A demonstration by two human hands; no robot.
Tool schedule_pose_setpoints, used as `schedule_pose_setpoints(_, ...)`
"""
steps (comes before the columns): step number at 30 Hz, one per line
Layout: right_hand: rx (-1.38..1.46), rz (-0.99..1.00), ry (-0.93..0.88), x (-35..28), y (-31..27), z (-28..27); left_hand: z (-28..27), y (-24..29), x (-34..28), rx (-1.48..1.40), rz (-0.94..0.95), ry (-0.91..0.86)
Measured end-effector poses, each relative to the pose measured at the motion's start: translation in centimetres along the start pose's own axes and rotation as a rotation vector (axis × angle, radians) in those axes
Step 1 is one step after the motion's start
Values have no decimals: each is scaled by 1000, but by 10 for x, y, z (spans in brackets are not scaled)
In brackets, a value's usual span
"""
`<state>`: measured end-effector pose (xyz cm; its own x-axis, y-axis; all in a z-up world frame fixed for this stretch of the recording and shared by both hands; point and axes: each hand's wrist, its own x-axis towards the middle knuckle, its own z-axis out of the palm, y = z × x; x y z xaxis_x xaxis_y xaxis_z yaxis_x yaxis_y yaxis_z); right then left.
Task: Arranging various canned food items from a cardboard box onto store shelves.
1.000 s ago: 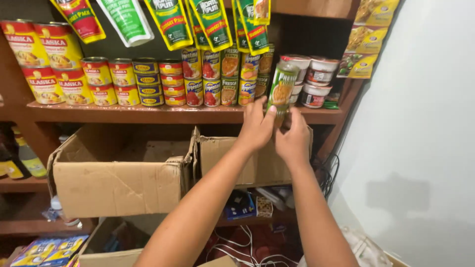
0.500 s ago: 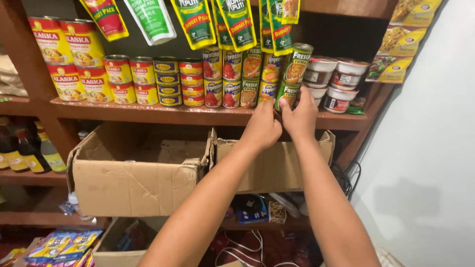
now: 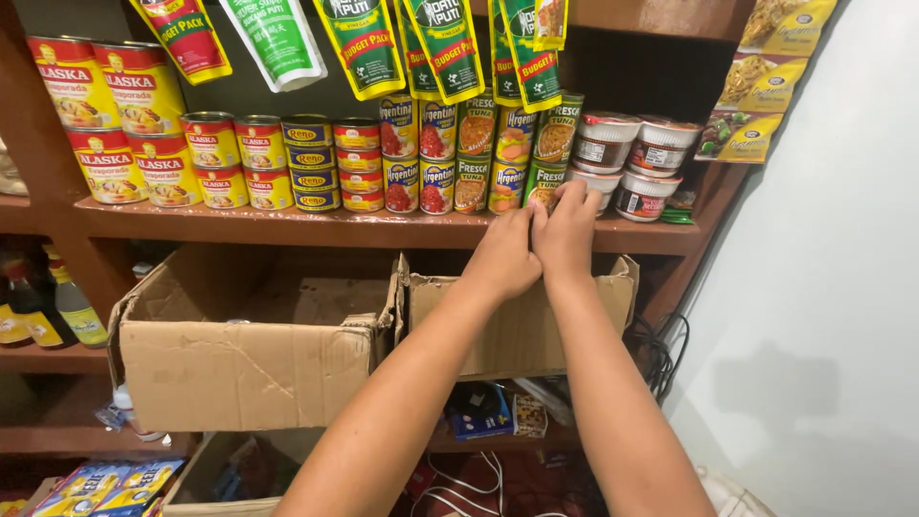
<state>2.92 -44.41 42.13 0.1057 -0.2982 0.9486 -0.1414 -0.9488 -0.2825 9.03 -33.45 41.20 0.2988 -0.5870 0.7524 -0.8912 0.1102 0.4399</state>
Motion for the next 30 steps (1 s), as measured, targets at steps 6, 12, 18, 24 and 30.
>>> schedule_pose_setpoints(6, 100, -117, 76, -11, -8, -8, -12, 11, -3, 63, -59, -86)
schedule_pose_setpoints(12, 23, -99, 21, -18, -1, -2, -9, 4, -4, 76, 30, -81)
schedule_pose_setpoints(18, -13, -92, -21, -18, 4, -4, -13, 10, -2, 54, -21, -87)
schedule_pose_setpoints(24, 12, -199, -16, -19, 4, -8, -5, 6, -1, 62, -67, -44)
schedule_pose_setpoints(30, 58, -132, -58, -20, 27, 7, -20, 24, 0, 145, -95, -126)
